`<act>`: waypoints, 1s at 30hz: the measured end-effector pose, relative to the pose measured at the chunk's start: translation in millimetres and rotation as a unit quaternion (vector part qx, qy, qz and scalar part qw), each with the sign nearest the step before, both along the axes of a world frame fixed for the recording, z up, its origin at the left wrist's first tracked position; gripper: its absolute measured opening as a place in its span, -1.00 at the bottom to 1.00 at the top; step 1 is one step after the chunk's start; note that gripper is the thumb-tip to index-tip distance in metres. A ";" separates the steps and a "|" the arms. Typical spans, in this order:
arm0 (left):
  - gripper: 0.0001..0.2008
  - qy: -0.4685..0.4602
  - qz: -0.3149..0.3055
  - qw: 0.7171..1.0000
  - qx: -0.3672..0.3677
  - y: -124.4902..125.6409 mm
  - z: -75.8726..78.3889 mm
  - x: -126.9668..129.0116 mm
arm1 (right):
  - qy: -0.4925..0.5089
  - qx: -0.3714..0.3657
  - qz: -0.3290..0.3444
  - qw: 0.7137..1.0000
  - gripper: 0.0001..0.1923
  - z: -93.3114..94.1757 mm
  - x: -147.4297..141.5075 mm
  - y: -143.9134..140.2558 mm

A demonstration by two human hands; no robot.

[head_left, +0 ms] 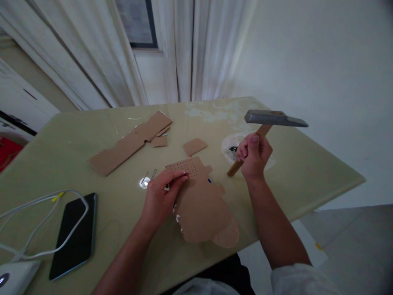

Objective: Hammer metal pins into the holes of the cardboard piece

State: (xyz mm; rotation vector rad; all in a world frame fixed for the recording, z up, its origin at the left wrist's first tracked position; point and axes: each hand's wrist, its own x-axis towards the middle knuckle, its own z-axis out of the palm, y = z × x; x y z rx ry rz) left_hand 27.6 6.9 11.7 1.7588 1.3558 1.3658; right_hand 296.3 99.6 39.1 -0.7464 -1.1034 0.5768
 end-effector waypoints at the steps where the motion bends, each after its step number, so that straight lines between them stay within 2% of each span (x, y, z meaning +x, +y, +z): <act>1: -0.87 0.001 0.001 1.000 0.003 0.2 0.1 0.0 | 0.000 -0.001 0.003 1.000 -0.40 0.0 0.3 0.0; 7: -0.87 0.010 -0.003 1.000 0.027 1.1 -4.2 -0.4 | -0.005 -0.011 0.021 1.000 -0.38 2.1 0.8 -0.7; 10: -0.88 0.016 -0.007 0.999 0.032 1.1 -6.0 -1.0 | -0.028 -0.020 0.052 0.998 -0.38 2.8 1.4 -4.8; 13: -0.88 0.022 -0.010 0.999 0.035 0.9 -5.8 -1.3 | -0.092 -0.035 0.050 0.994 -0.35 0.9 5.2 -12.6; 15: -0.88 0.025 -0.011 0.999 0.035 0.9 -4.9 -1.2 | -0.179 -0.031 0.005 0.983 -0.32 -0.6 9.3 -17.3; 17: -0.87 0.027 -0.013 0.999 0.035 1.2 -4.2 -0.9 | -0.299 0.009 -0.030 0.954 -0.29 0.3 12.9 -19.8; 20: -0.88 0.030 -0.015 0.999 0.040 1.9 -4.0 -0.7 | -0.445 0.064 -0.046 0.892 -0.27 10.8 13.5 -19.3; 23: -0.87 0.033 -0.016 0.998 0.042 2.2 -4.7 -1.1 | -0.566 0.062 -0.039 0.821 -0.28 34.3 8.1 -16.6; 27: -0.86 0.036 -0.020 0.998 0.038 2.0 -4.6 -1.8 | -0.706 0.036 0.003 0.707 -0.22 73.8 -2.1 -11.4; 29: -0.85 0.038 -0.021 0.998 0.039 1.8 -3.6 -1.8 | -0.740 0.038 0.021 0.671 -0.19 88.3 -7.1 -7.4; 30: -0.84 0.039 -0.021 0.998 0.041 1.8 -3.0 -1.6 | -0.747 0.042 0.023 0.663 -0.19 93.0 -9.4 -5.0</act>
